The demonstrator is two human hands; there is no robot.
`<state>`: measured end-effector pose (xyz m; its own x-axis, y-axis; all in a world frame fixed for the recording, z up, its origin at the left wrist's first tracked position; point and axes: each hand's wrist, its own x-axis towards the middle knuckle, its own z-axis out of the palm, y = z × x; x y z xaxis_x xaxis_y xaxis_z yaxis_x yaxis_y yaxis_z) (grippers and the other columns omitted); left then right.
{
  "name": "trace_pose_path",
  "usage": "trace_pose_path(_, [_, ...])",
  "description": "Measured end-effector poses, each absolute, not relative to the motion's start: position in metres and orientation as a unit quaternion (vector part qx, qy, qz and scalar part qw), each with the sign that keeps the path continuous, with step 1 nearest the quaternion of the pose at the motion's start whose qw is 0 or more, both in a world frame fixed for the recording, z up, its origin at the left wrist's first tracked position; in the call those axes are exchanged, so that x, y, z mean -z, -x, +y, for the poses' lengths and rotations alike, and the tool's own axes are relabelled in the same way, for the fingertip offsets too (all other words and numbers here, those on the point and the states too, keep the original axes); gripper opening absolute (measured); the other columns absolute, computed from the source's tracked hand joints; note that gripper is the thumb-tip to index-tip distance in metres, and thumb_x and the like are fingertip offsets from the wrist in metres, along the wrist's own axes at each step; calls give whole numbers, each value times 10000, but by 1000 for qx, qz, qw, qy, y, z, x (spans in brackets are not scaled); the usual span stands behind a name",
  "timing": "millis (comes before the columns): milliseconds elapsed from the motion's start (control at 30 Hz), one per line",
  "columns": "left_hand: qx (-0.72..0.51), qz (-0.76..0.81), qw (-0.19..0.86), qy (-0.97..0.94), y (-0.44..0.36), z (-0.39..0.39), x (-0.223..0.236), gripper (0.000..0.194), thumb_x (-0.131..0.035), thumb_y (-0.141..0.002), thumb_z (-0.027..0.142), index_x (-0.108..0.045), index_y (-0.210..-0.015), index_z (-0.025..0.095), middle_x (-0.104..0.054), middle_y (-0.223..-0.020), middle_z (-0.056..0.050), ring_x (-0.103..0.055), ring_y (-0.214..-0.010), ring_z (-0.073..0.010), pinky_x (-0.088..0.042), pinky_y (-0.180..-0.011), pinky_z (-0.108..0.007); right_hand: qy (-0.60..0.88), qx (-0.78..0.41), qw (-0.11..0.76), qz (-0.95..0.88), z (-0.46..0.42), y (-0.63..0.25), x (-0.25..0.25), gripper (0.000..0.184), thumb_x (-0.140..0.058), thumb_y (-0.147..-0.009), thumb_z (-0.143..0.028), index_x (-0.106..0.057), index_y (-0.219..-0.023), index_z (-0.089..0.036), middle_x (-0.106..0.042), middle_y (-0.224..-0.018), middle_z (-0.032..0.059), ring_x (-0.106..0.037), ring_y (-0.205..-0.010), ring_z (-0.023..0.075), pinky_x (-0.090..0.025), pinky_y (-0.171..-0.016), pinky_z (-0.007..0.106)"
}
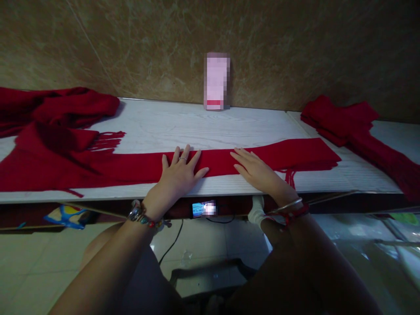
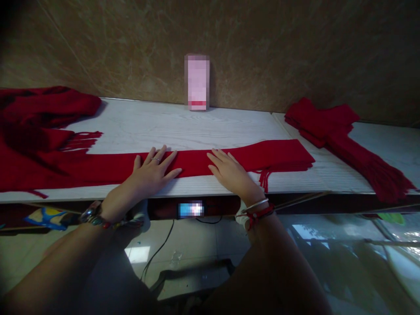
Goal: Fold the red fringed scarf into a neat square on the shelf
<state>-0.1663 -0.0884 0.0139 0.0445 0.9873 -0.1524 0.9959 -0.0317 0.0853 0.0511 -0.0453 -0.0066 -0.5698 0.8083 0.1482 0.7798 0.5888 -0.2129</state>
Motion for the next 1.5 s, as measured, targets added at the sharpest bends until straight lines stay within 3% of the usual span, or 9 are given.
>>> trace_pose_path(433, [30,682,80,-726,166,-86,-11,635,-199,-912,570,-216,-1463,254,-106,-1555,-72,-89,-1399,-375,-190,-1053,-640,406,-117,117,-899,-46,-32,-6,491,-467,-895,-327,-416,-1379,-262,-384,-1463,38,-295,-1365,208,-243,-1121,478])
trace_pose_path(533, [31,687,82,-721,166,-86,-11,647,-204,-903,595,-199,-1465,275,-88,-1557,-64,-75,-1396,-390,-178,-1043,-661,419,-98,149,-890,-47,-28,-5,518,-442,-906,-334,-370,-1408,-226,-338,-1489,49,-233,-1388,208,-216,-1130,475])
trace_pose_path(733, [42,702,97,-705,167,-85,-10,672,-202,-878,641,-159,-1465,317,-43,-1560,-50,-40,-1385,-430,-158,-1004,-722,425,-86,86,-897,-51,-24,1,468,-400,-925,-319,-411,-1385,-236,-385,-1461,53,-293,-1365,227,-218,-1121,502])
trace_pose_path(900, [39,694,94,-713,168,-85,-10,673,-223,-876,637,-166,-1464,312,-46,-1559,-59,-49,-1383,-433,-173,-1000,-720,409,-71,128,-901,-52,-28,-5,455,-440,-909,-284,-459,-1349,-171,-388,-1458,79,-293,-1367,208,-237,-1126,462])
trace_pose_path(1233, [92,671,128,-725,179,-84,-22,666,-258,-891,601,-135,-1469,294,-8,-1558,-51,-27,-1396,-389,-146,-1061,-642,326,6,88,-941,-63,-20,-18,303,-535,-864,-179,-639,-1144,-131,-643,-1205,109,-576,-1129,221,-448,-985,396])
trace_pose_path(1500, [96,686,119,-711,180,-86,-23,539,-232,-941,454,-158,-1462,337,-36,-1562,-35,-58,-1398,-376,-188,-1061,-614,295,20,72,-952,-69,-13,-24,270,-547,-840,-87,-657,-1083,-126,-680,-1121,100,-610,-1026,199,-500,-860,324])
